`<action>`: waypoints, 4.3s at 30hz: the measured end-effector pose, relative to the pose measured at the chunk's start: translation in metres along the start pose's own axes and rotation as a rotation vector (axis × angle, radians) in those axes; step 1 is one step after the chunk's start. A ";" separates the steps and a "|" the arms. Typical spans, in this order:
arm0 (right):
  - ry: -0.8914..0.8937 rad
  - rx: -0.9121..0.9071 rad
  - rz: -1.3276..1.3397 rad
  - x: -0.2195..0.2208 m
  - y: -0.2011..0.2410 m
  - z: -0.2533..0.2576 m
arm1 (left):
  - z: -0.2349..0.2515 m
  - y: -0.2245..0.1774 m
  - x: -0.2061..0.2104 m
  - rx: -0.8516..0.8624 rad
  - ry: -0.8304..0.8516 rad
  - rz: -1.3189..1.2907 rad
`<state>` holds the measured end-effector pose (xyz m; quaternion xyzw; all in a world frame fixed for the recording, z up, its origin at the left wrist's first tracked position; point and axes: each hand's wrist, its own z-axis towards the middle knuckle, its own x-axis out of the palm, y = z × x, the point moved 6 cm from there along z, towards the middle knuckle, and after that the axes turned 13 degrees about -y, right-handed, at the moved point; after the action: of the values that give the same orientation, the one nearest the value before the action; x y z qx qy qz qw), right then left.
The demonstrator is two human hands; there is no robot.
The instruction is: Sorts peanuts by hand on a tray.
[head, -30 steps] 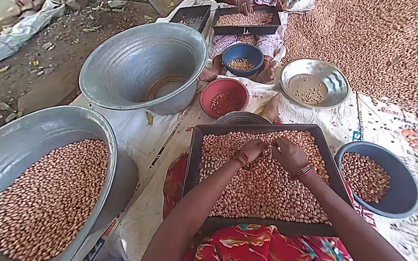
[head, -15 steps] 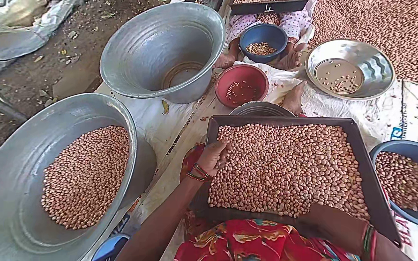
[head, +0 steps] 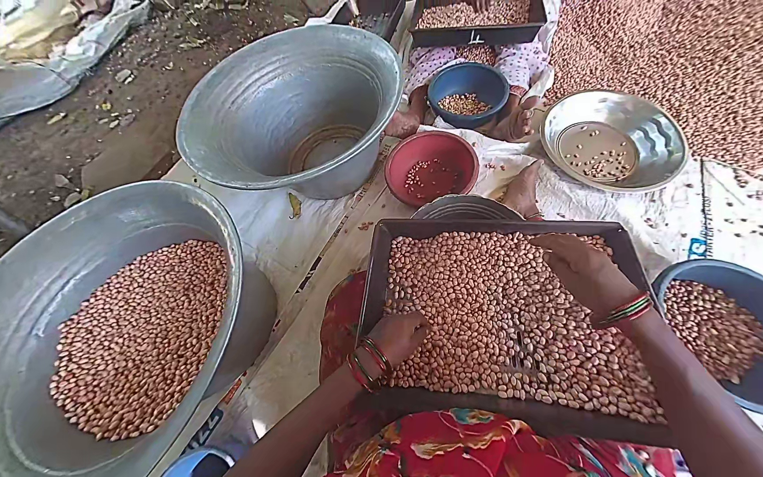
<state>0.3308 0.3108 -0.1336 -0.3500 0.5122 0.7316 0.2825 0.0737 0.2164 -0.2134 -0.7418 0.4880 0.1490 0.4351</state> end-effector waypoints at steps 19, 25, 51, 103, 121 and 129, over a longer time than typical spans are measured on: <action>0.148 -0.038 -0.253 0.083 0.012 -0.035 | 0.087 -0.097 -0.025 0.147 -0.276 0.019; 0.197 -0.042 -0.336 0.101 0.013 -0.032 | 0.096 -0.103 -0.028 0.180 -0.274 0.092; 0.137 0.305 -0.088 -0.017 -0.024 -0.040 | 0.103 -0.125 -0.012 0.080 -0.193 0.458; 0.168 0.014 0.045 0.008 0.001 -0.041 | 0.013 -0.025 0.003 0.138 -0.114 -0.045; 0.271 0.233 -0.334 0.029 -0.036 -0.045 | 0.016 -0.035 0.031 -0.027 -0.098 -1.513; 0.081 0.062 -0.304 0.045 -0.010 -0.051 | 0.011 -0.043 0.054 -0.377 0.026 -1.438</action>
<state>0.3228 0.2683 -0.1871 -0.4438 0.4865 0.6496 0.3799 0.1380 0.1992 -0.2331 -0.9419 -0.1467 -0.1004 0.2849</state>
